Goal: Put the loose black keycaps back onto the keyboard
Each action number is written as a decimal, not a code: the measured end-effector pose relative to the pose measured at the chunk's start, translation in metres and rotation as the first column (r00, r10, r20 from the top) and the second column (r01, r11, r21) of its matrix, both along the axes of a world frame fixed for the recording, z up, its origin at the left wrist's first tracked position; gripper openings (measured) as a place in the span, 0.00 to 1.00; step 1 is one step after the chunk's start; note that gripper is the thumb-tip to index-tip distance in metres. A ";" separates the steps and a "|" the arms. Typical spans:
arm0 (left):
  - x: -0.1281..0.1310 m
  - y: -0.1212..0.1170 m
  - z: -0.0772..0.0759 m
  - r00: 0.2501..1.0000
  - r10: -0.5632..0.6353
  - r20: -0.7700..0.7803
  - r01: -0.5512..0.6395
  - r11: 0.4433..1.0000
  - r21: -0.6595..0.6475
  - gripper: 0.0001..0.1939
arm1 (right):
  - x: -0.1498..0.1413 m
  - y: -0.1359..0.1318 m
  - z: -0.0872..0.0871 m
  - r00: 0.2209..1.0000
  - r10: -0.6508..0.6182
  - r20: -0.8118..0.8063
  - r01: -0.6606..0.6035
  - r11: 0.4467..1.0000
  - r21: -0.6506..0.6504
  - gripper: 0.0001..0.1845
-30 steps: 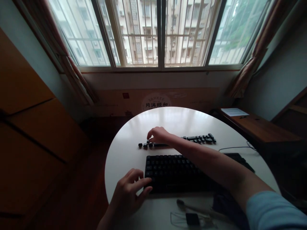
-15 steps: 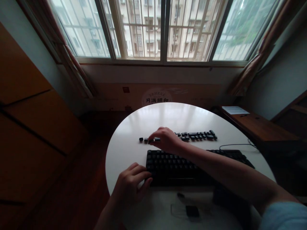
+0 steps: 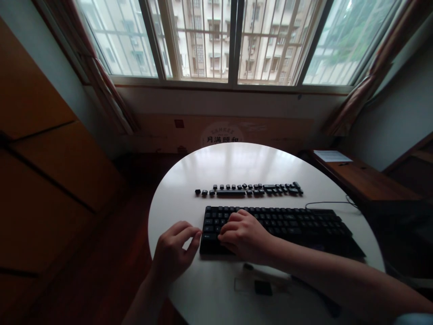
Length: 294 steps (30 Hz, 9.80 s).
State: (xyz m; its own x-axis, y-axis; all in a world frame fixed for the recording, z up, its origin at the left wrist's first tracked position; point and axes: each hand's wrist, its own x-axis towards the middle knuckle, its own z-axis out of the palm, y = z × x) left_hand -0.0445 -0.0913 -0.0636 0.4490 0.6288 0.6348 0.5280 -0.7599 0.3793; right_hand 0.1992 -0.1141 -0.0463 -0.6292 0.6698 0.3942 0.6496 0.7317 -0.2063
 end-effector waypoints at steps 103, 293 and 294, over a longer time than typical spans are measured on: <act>0.049 -0.044 -0.009 0.992 0.116 -0.056 -0.108 0.985 0.133 0.20 | 0.025 0.152 0.026 0.906 -0.424 -0.011 0.405 0.872 -0.277 0.11; 0.071 -0.043 -0.012 0.959 0.109 -0.263 -0.071 0.986 0.152 0.20 | 0.049 0.136 0.044 0.810 -0.509 0.292 0.583 0.754 -0.302 0.12; 0.071 -0.043 -0.011 0.959 0.108 -0.262 -0.070 0.986 0.149 0.20 | 0.048 0.129 0.048 0.815 -0.510 0.275 0.576 0.764 -0.290 0.13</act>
State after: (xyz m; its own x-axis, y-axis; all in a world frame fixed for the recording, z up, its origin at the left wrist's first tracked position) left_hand 0.0264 -0.1346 -0.0751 0.5610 0.5897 0.5810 0.6638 -0.7398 0.1099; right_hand 0.2471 0.0152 0.0022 -0.1514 0.9885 -0.0061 0.9639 0.1463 -0.2224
